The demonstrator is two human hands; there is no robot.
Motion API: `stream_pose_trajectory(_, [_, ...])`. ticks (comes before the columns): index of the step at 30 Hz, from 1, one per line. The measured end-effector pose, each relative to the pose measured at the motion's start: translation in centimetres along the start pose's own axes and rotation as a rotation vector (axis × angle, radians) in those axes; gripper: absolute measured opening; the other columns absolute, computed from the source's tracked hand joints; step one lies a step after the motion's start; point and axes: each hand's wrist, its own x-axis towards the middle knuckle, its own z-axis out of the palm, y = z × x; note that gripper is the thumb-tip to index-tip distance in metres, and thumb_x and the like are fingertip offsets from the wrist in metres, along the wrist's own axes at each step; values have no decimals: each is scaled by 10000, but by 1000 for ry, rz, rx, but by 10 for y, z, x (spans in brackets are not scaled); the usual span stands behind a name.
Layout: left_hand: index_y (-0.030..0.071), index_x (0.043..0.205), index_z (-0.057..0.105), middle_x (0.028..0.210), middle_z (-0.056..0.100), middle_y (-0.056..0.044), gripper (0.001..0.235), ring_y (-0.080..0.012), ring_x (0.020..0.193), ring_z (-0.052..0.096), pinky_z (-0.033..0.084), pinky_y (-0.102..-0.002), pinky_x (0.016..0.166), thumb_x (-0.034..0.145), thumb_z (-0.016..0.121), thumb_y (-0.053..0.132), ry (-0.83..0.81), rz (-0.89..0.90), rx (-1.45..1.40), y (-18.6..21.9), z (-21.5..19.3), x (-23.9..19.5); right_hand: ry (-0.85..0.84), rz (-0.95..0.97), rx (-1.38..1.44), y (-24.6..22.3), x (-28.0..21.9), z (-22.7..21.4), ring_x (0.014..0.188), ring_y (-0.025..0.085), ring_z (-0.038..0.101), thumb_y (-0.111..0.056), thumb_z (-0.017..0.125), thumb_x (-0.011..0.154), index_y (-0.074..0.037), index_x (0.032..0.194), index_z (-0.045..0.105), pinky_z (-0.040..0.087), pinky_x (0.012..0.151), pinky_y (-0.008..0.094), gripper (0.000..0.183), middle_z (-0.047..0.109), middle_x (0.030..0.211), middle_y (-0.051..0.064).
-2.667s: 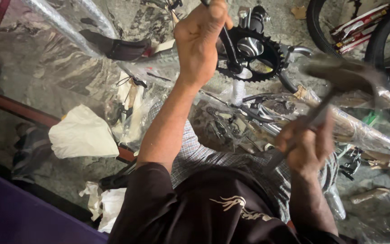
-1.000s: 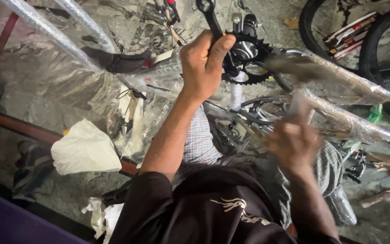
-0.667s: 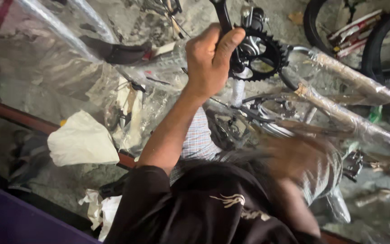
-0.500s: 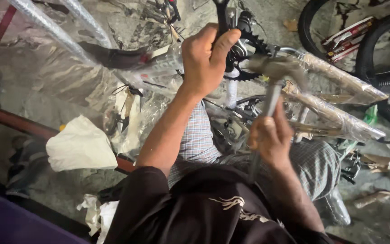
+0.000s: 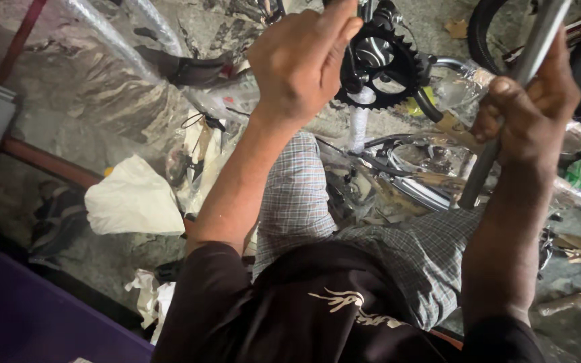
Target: The person assembles a bicycle by attaching the crankset to the frame and installing the chain. They use a hammer and wrench to secure the crankset and then thread the chain through the gears.
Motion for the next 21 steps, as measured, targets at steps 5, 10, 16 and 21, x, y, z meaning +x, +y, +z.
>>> stream_pose_trajectory(5, [150,1176,729,730,705,34,183,-67,529,563,411,-265,434,1000,729,198,-80,51,176,-22,3,-15,-66,63,7,10,-4,-5,488,90,592,32,614,987,71,1651,323,466,437,234,726,728,1191,143])
stream_pose_trajectory(10, [79,1145,692,1007,743,-89,88,-274,857,736,584,-402,741,1117,631,137,-215,-211,232,-52,-47,-75,-185,18,23,16,-16,-10,495,76,565,27,679,1037,41,1699,289,464,465,221,769,649,796,106])
stream_pose_trajectory(16, [40,999,713,766,680,-119,76,-292,642,664,510,-424,573,985,648,77,-468,-454,172,11,-38,-178,-180,9,35,26,-32,-25,524,102,549,33,708,1036,21,1693,275,449,487,220,787,616,741,86])
stream_pose_trajectory(21, [77,1087,655,886,708,-95,198,-194,684,669,529,-327,544,945,551,-15,-586,-306,-324,76,5,-180,-137,-36,146,35,-38,-31,514,119,558,39,715,1073,-52,1706,285,458,479,237,771,623,752,96])
